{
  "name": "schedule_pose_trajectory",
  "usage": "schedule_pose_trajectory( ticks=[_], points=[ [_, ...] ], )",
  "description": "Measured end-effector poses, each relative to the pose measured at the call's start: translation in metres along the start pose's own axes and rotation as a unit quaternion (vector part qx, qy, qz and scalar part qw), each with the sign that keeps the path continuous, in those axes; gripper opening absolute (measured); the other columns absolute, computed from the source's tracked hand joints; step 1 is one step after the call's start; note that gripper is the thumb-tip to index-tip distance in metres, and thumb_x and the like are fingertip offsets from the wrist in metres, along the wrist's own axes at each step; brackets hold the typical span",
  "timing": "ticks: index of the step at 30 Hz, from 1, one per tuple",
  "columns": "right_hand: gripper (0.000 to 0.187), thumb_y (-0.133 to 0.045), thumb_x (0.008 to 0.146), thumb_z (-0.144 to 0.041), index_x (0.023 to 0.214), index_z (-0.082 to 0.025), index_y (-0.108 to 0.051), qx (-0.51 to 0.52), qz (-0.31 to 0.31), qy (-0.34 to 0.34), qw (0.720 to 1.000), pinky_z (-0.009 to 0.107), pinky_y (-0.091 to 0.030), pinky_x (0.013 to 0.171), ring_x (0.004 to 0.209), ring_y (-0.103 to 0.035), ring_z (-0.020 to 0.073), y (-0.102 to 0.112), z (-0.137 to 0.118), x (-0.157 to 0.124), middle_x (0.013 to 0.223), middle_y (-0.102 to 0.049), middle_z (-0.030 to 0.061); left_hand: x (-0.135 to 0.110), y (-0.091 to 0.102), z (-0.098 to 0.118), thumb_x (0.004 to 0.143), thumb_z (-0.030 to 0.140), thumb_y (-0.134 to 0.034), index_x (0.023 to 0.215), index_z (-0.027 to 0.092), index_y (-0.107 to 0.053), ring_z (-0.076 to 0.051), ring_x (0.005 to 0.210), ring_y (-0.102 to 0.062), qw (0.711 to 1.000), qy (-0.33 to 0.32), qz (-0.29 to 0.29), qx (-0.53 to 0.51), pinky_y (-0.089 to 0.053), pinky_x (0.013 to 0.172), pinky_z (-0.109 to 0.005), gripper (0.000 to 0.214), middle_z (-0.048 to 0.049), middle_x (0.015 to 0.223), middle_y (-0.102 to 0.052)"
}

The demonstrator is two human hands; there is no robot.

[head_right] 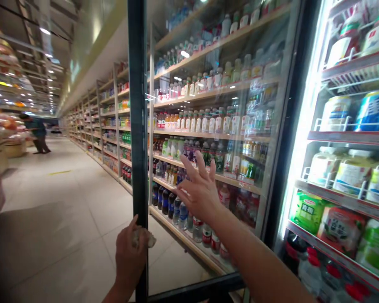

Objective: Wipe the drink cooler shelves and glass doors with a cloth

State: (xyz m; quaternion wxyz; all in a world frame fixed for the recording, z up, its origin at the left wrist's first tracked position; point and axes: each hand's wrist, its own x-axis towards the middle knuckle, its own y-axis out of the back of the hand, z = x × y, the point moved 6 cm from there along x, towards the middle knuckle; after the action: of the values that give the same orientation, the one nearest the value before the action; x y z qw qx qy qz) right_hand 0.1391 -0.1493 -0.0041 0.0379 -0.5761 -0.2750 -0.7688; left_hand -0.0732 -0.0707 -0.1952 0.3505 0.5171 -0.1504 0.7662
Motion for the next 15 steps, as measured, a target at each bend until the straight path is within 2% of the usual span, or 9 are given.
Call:
schedule_pose_trajectory(
  ticks=[2,4,7,9,11,13,15],
  points=[
    [0.024,-0.06,0.096,-0.032,0.074,-0.026,-0.068,-0.064,0.011,0.06,0.996,0.069,0.008,0.121,0.157,0.0,0.0278,0.012,-0.011,0.01,0.162,-0.034,-0.0062,0.005,0.01,-0.006,0.099,0.044,-0.047,0.142,0.015,-0.049,-0.026,0.09,-0.056,0.998,0.047,0.001,0.044,-0.05,0.088,-0.041,0.052,-0.0064,0.092,-0.058],
    [0.025,-0.06,0.096,-0.028,0.071,-0.025,-0.064,-0.102,0.025,0.092,0.99,0.066,0.013,0.121,0.157,0.006,0.0241,0.016,-0.02,0.011,0.162,-0.036,-0.0051,0.013,0.016,-0.013,0.095,0.054,-0.049,0.145,0.013,-0.045,-0.028,0.09,-0.056,0.994,0.077,-0.009,0.079,-0.049,0.089,-0.044,0.065,-0.0076,0.094,-0.057],
    [0.019,-0.062,0.094,-0.024,0.075,-0.026,-0.063,-0.12,0.057,0.12,0.984,0.059,0.017,0.122,0.156,0.01,0.0204,0.019,-0.032,0.007,0.16,-0.04,-0.0038,0.031,0.013,-0.023,0.09,0.066,-0.049,0.147,0.008,-0.041,-0.031,0.093,-0.056,0.987,0.085,-0.046,0.126,-0.049,0.09,-0.046,0.082,-0.0104,0.095,-0.057],
    [0.015,-0.064,0.093,-0.023,0.079,-0.027,-0.065,-0.102,0.07,0.134,0.983,0.057,0.016,0.124,0.157,0.005,0.0201,0.018,-0.038,0.001,0.157,-0.045,-0.0031,0.045,0.004,-0.028,0.087,0.068,-0.049,0.146,0.005,-0.042,-0.033,0.096,-0.057,0.984,0.078,-0.076,0.14,-0.049,0.09,-0.047,0.086,-0.0127,0.098,-0.058],
    [0.012,-0.063,0.093,-0.024,0.082,-0.026,-0.066,-0.07,0.07,0.133,0.986,0.053,0.009,0.127,0.157,-0.004,0.0208,0.012,-0.041,-0.011,0.155,-0.049,-0.0008,0.057,-0.006,-0.03,0.086,0.066,-0.05,0.143,0.006,-0.045,-0.033,0.102,-0.058,0.986,0.061,-0.099,0.122,-0.05,0.093,-0.047,0.083,-0.0151,0.105,-0.059],
    [0.011,-0.06,0.095,-0.025,0.085,-0.025,-0.066,-0.031,0.051,0.12,0.991,0.048,0.0,0.129,0.156,-0.016,0.0208,-0.001,-0.041,-0.036,0.153,-0.052,0.0016,0.066,-0.015,-0.032,0.085,0.062,-0.052,0.136,0.012,-0.052,-0.032,0.107,-0.059,0.989,0.046,-0.118,0.078,-0.05,0.095,-0.045,0.071,-0.0148,0.112,-0.061],
    [0.012,-0.057,0.095,-0.023,0.089,-0.025,-0.067,-0.003,-0.006,0.119,0.993,0.044,-0.004,0.129,0.152,-0.03,0.0192,-0.022,-0.041,-0.075,0.149,-0.056,0.0009,0.071,-0.021,-0.035,0.083,0.059,-0.054,0.123,0.018,-0.06,-0.031,0.105,-0.062,0.988,0.046,-0.146,0.029,-0.052,0.093,-0.044,0.057,-0.0114,0.108,-0.065]
  ],
)
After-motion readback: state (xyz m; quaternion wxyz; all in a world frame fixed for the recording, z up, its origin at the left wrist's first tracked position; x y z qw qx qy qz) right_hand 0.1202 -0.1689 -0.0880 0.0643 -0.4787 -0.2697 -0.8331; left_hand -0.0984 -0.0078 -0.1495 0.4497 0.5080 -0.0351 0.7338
